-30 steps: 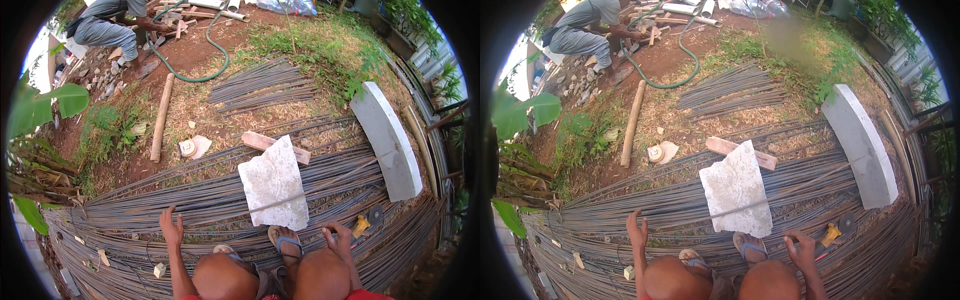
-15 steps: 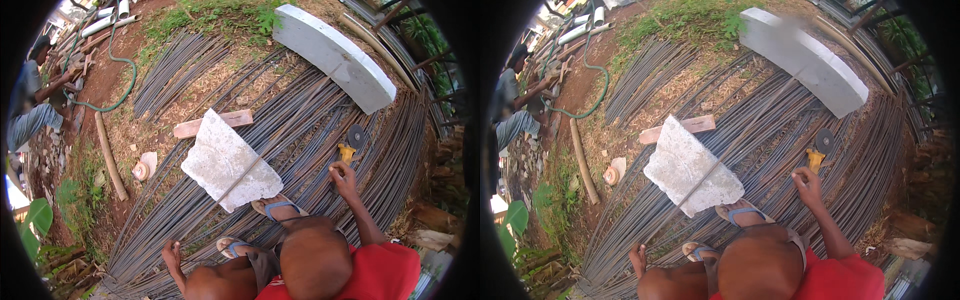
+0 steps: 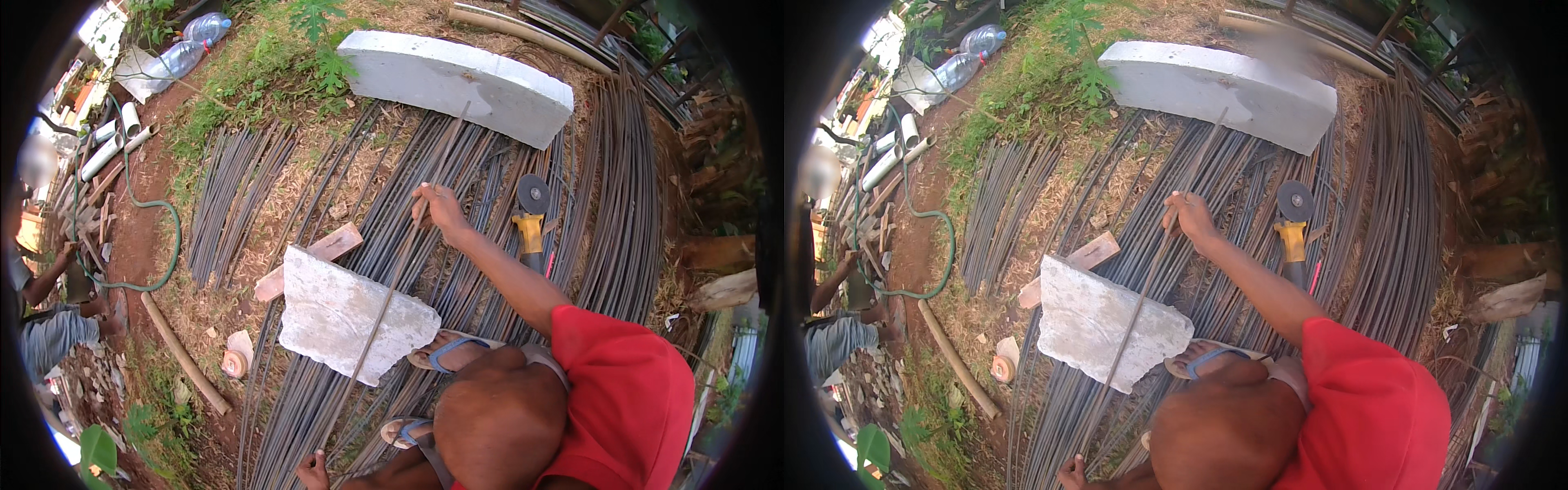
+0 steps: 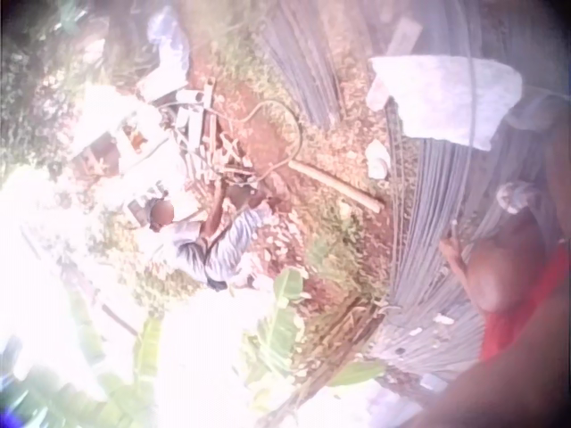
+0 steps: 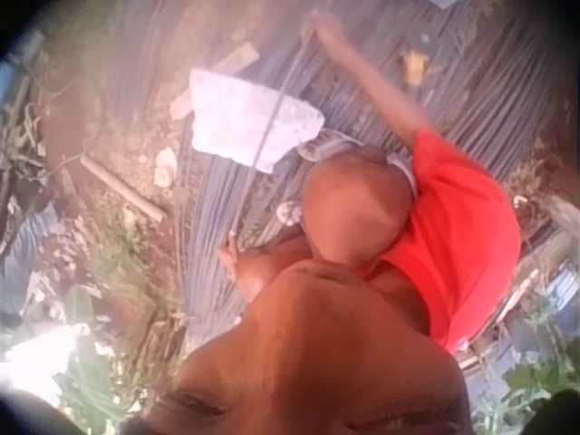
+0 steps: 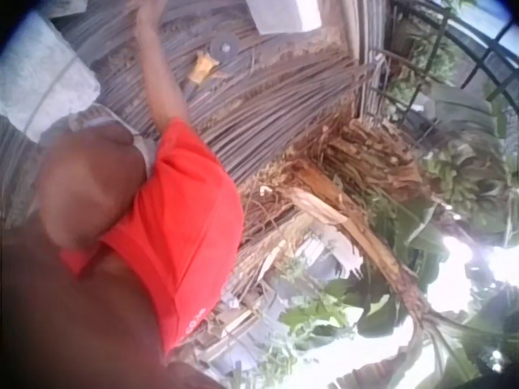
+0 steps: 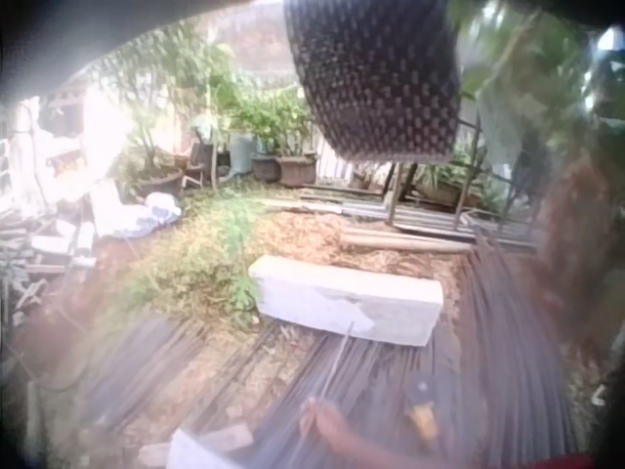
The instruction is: The person measures a metal rod with a tape measure, then uses an angle grinder to cut the rod into smaller pieces. The person plugs in the grinder, positions the rod, and cuts it multiple times while sitting on a pile of similar rods.
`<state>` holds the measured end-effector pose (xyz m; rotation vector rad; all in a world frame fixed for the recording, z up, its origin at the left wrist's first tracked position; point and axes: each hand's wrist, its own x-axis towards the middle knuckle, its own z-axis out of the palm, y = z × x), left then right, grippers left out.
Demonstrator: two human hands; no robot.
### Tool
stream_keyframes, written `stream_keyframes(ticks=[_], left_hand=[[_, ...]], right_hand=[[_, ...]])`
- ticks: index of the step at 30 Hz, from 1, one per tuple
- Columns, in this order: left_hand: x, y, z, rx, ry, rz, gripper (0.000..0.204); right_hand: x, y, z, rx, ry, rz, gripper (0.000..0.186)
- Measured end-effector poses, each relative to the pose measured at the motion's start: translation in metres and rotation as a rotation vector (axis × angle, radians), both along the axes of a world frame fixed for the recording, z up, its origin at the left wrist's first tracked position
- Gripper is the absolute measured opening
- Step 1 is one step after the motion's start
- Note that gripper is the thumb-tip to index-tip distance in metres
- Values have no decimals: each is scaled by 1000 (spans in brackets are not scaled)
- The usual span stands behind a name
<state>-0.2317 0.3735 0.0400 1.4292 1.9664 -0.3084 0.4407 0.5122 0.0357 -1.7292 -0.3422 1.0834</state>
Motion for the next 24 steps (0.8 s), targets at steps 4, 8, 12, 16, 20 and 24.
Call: stream_keyframes(ticks=[4,8,12,16,20,24], left_hand=[[11,10,1,-15,-9,-25,49],[25,17,4,-36,-5,-33,51],[30,15,11,85,-101,-23,45],[30,11,9,113,-93,-94,45],[35,11,-6,276,-168,-25,62],[30,13,-7,236,-286,-60,54]], right_hand=[[16,3,2,49,4,-54,46],[32,5,6,39,14,-61,46],[33,5,6,21,3,-47,48],[29,-2,6,53,13,-49,56],[33,-27,6,55,-67,-33,60],[45,-78,5,96,-191,34,57]])
